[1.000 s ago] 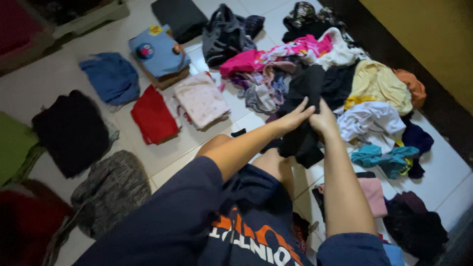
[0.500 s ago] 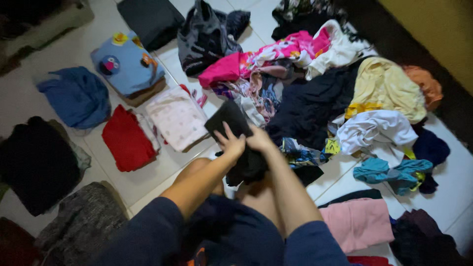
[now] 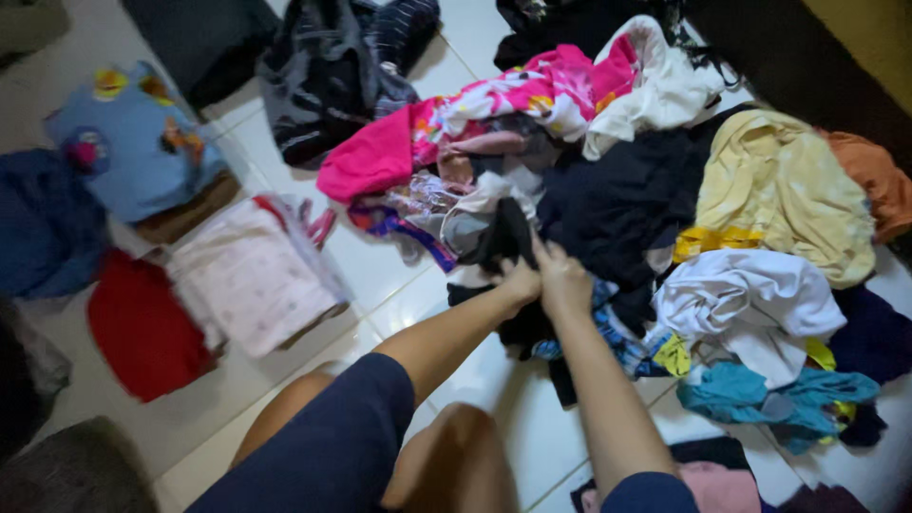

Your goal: The person sits on the floor and folds various garments from a pile, including shirts, pants, and children's clothing. They smooth each item, fold it into a compact rectangle, and place it into a growing stack on the floor.

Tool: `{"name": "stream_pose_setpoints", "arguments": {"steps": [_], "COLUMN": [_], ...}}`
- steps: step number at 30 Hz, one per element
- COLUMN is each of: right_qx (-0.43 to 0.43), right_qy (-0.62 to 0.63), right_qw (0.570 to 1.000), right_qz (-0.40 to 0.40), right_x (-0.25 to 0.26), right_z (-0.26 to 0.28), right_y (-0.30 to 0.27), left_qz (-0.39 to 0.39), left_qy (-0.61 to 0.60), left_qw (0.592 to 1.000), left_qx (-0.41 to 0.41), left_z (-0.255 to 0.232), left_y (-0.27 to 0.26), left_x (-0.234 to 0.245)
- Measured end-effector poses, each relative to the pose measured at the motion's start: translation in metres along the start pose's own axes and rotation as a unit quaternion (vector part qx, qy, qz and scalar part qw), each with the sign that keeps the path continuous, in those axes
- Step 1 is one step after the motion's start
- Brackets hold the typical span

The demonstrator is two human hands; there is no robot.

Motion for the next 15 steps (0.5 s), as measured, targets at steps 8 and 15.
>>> {"name": "stream_pose_setpoints", "arguments": {"steps": [8,15], "right_qx": [-0.026,-0.081], "right_qy": [0.021,0.107], "right_qw": [0.996,0.989], "right_qz": [-0.086,-0.061], "right_x": [0.016,0.005], "right_z": [-0.103,-0.128], "right_y": [0.113,0.154], "left_qz": [-0.006,0.008], "left_qy": [-0.012,-0.034], "left_qw": [0.994,0.994], "left_qx": [-0.110,-0.106], "left_z": [-0.154,-0.177], "left_y": [0.086,0.126], "left_x": [-0.002,0.000]}}
Point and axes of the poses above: each hand's wrist, its own y-axis towards the middle knuckle, its own x-axis out of the back of the hand, z = x × y, the point moved 6 cm from there along y, towards the middle knuckle, and after that the axes turned 5 degrees about -z, right-handed, at the moved point
